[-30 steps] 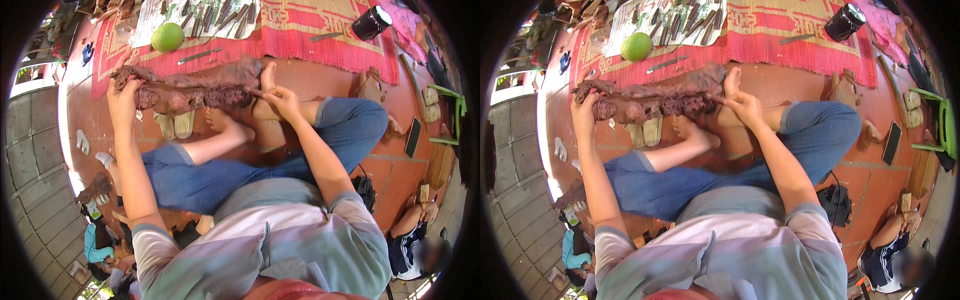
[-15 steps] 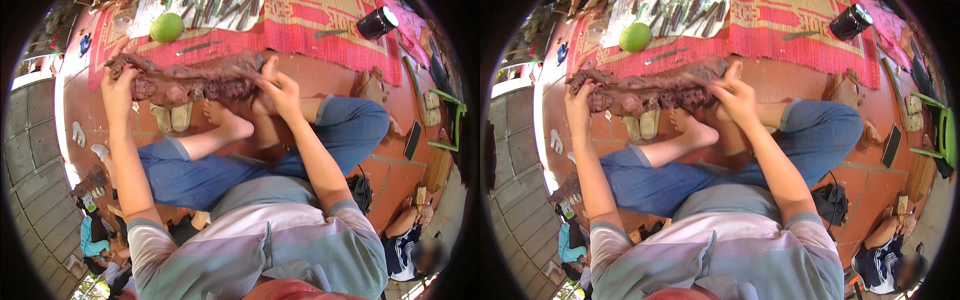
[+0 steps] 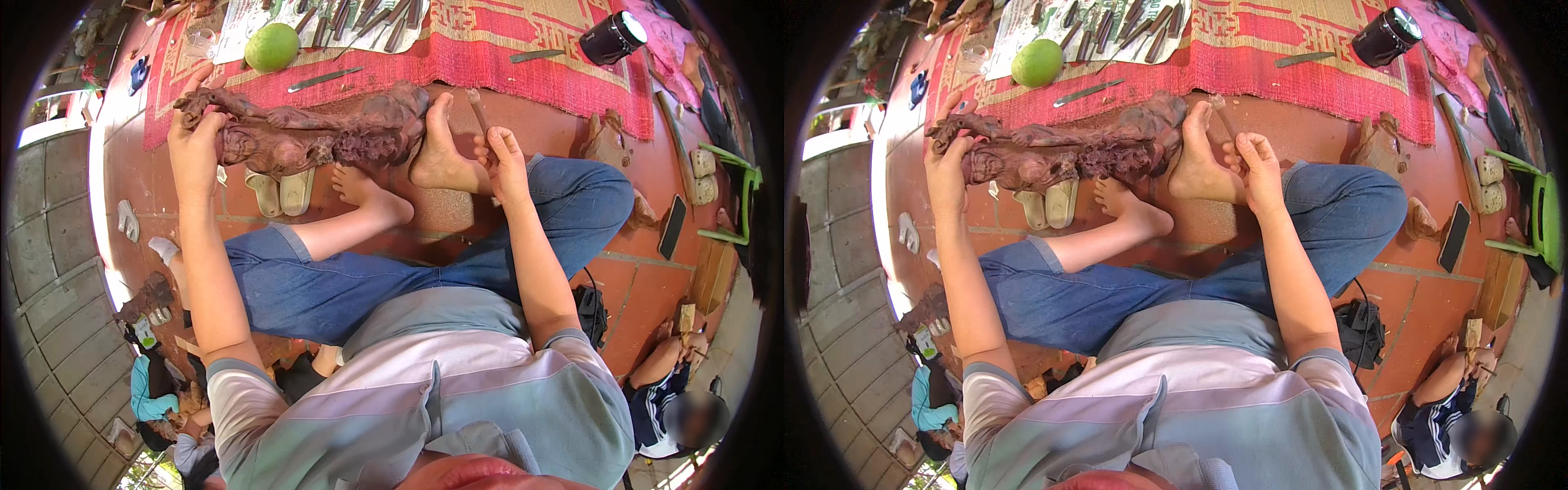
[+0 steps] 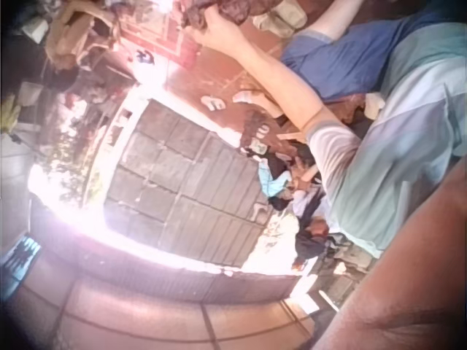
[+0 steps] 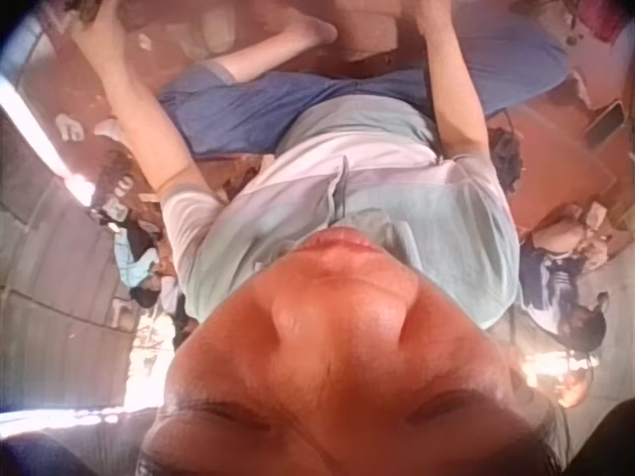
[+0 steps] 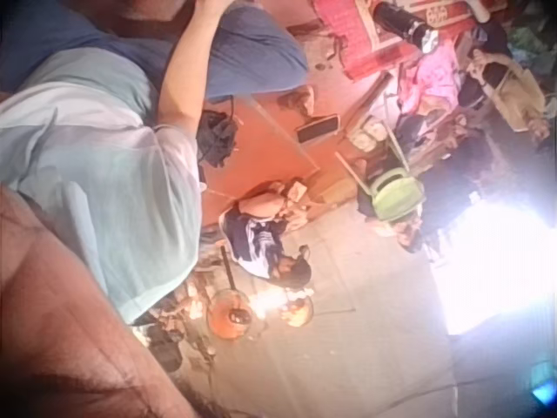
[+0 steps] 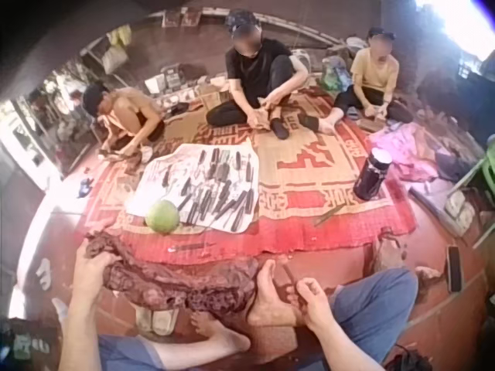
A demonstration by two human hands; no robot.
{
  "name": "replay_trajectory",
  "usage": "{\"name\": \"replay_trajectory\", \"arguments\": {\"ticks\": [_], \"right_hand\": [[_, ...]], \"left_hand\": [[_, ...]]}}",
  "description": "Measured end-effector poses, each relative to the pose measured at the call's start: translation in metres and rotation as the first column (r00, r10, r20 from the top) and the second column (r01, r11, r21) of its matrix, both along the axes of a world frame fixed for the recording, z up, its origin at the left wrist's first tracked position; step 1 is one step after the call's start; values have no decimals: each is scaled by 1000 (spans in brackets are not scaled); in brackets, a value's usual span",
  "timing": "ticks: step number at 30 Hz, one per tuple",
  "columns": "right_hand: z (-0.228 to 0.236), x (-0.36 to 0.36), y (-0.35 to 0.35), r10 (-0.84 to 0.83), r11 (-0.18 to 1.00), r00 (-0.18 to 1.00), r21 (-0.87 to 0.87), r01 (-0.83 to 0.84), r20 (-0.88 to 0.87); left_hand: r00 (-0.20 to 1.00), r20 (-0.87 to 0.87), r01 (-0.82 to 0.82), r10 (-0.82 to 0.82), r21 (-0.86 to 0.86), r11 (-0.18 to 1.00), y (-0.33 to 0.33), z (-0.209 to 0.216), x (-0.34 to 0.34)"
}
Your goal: The person sits cross-legged on a mat and carves a piece of dark wood using a small knife. They hold the wood with their left hand and use the knife in their right hand to shape the surface, occasionally rotating the object to access different areas.
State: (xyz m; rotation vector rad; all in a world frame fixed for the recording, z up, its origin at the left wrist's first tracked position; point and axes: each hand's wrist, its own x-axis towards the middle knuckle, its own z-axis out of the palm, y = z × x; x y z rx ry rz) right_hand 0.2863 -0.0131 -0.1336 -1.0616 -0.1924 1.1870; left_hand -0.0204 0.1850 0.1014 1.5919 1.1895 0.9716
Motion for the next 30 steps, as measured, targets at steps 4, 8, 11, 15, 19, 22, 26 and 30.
{"name": "replay_trajectory", "arguments": {"ticks": [4,8,11,15,19,22,26,30], "right_hand": [[10,-12,6,7,1000,999,16,-6,-36],[8,-22,9,93,995,995,26,-92,-39],[7,-22,16,223,975,961,-32,-221,164],[58,-64,66,-119,972,506,204,-116,854],[76,-100,73,333,910,615,-72,-408,715],[19,-71,67,277,951,270,-223,-215,922],[57,-75,72,291,956,445,-241,-167,847],[50,-116,78,112,983,520,-19,-180,847]], "left_hand": [[1000,-8,29,-29,9,1000,6,-4,-3],[999,15,32,-32,-18,999,8,-4,-9],[999,-17,31,-31,-25,999,9,-4,-11],[999,-45,12,-12,-1,1000,6,-3,-8],[997,-75,32,-31,4,999,10,-4,-4],[997,-66,37,-35,38,999,12,-1,-3],[998,-43,-48,49,27,998,3,-6,-8],[1000,-25,18,-18,17,1000,2,-3,2]]}}
